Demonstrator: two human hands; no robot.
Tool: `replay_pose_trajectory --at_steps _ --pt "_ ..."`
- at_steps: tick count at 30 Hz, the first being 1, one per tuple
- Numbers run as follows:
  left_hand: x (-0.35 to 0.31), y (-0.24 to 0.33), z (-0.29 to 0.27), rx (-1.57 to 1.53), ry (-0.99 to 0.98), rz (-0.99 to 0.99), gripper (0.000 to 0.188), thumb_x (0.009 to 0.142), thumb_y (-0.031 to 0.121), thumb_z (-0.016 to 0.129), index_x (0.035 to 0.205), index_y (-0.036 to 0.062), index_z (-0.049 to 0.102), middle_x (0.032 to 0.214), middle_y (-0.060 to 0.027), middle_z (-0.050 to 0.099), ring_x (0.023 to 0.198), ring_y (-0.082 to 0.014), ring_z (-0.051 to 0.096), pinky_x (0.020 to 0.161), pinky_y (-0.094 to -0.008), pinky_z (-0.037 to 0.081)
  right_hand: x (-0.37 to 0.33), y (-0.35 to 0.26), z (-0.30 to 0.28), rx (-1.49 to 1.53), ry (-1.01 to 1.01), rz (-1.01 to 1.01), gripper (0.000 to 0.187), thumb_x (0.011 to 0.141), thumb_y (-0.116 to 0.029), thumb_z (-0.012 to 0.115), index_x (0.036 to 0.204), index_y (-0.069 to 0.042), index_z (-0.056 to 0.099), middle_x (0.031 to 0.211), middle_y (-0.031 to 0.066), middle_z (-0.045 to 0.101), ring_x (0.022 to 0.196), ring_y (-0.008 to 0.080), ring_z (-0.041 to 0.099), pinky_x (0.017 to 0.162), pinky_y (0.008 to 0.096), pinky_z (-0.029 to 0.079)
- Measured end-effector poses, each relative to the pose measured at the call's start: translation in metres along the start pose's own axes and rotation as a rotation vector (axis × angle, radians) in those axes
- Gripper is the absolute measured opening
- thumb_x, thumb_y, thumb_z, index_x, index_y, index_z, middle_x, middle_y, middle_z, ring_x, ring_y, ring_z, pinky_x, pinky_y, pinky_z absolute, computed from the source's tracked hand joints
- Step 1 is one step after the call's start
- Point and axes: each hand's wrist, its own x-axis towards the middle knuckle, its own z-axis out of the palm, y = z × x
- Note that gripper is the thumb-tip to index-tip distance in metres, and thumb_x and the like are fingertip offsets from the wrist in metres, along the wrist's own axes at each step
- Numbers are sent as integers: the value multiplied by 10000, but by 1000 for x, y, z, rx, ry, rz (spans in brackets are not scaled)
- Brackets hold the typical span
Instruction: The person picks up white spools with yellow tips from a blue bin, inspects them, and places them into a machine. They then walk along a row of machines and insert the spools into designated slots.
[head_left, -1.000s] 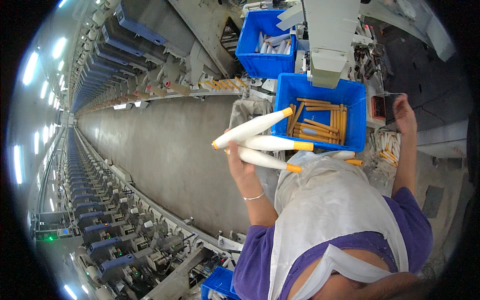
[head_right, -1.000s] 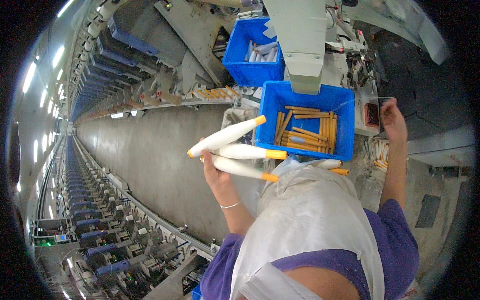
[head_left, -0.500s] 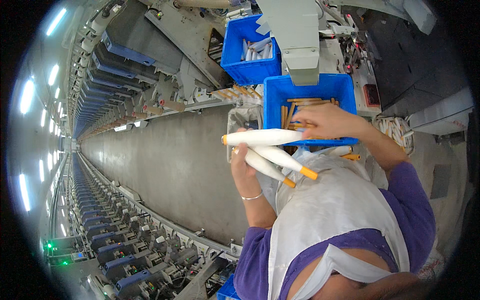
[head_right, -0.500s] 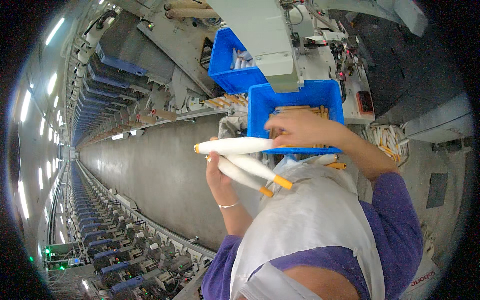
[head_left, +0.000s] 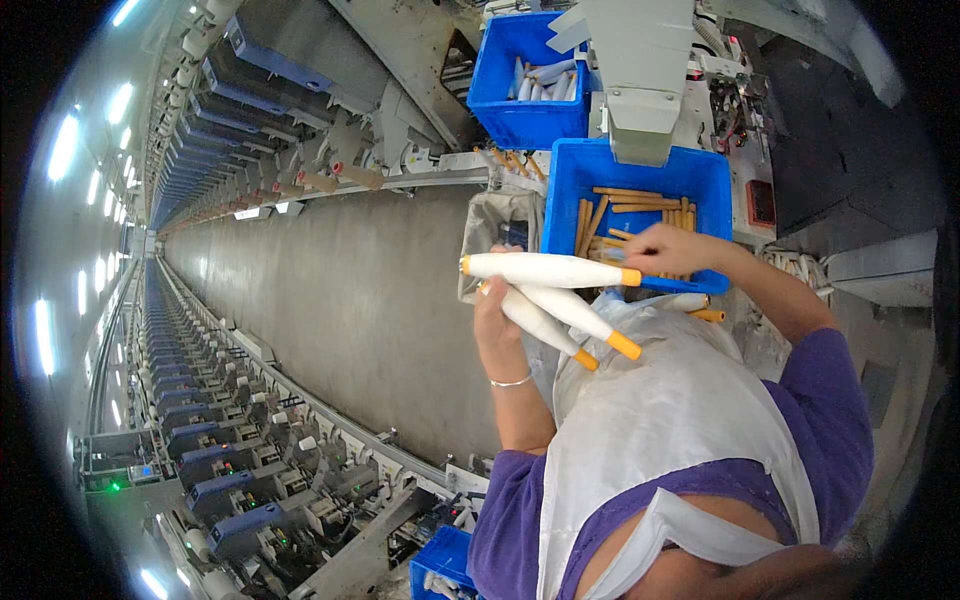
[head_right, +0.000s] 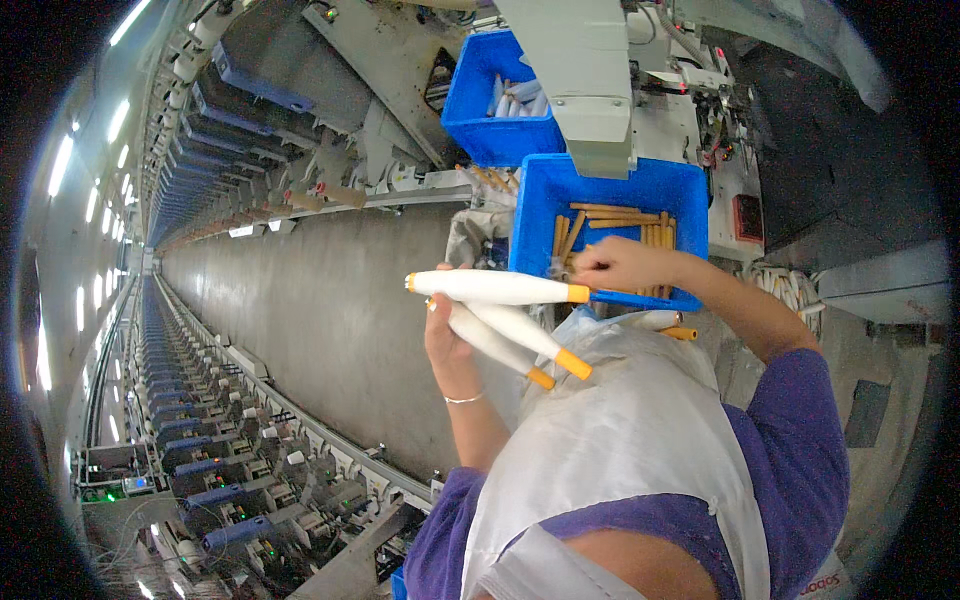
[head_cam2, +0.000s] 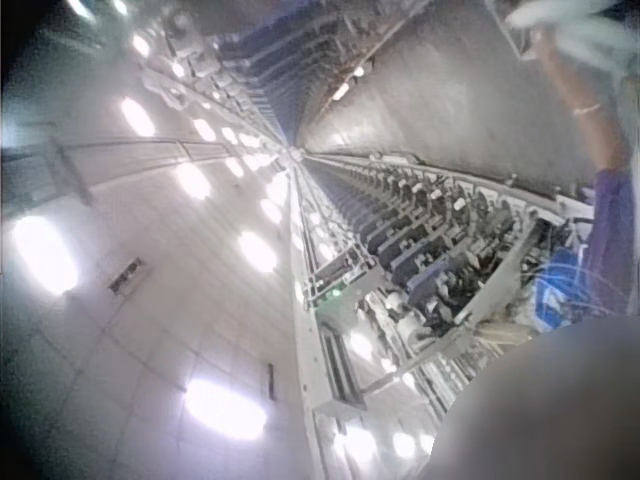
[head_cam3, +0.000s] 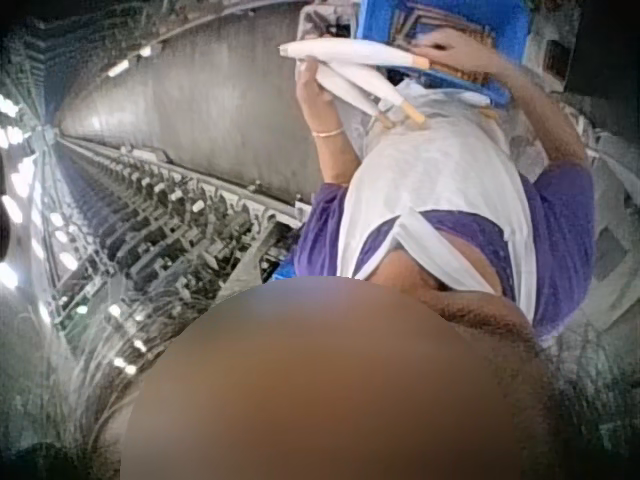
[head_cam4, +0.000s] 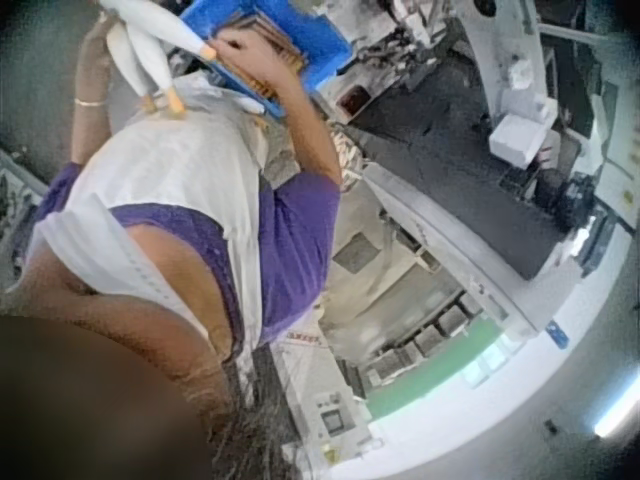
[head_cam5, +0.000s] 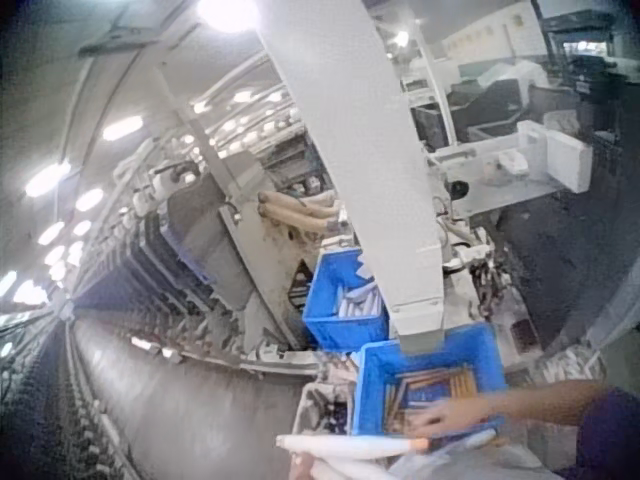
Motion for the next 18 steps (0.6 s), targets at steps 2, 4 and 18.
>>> replay_pose_trajectory --at_steps 2,4,18 --pt "2 -4 -1 36 -11 -16 417 803 186 649 1146 87 435 1116 -84 524 1038 -215 514 903 -373 424 -25 -1 0 11 -59 157 288 880 -237 526 685 -27 553 596 9 465 574 84 421 527 264 351" --pt "7 -10 -3 12 -69 -41 409 807 199 646 1143 94 437 1113 -84 527 1036 -216 516 900 -377 427 -40 0 2 179 3 89 293 879 -240 532 680 -27 559 602 -4 474 569 75 413 521 257 343" --pt "33 -5 1 -41 211 174 527 778 286 661 1227 125 437 1141 -88 532 1067 -263 503 935 -453 417 -62 35 15 925 570 -41 222 871 -186 511 672 -92 481 570 -36 370 492 51 314 446 213 272"
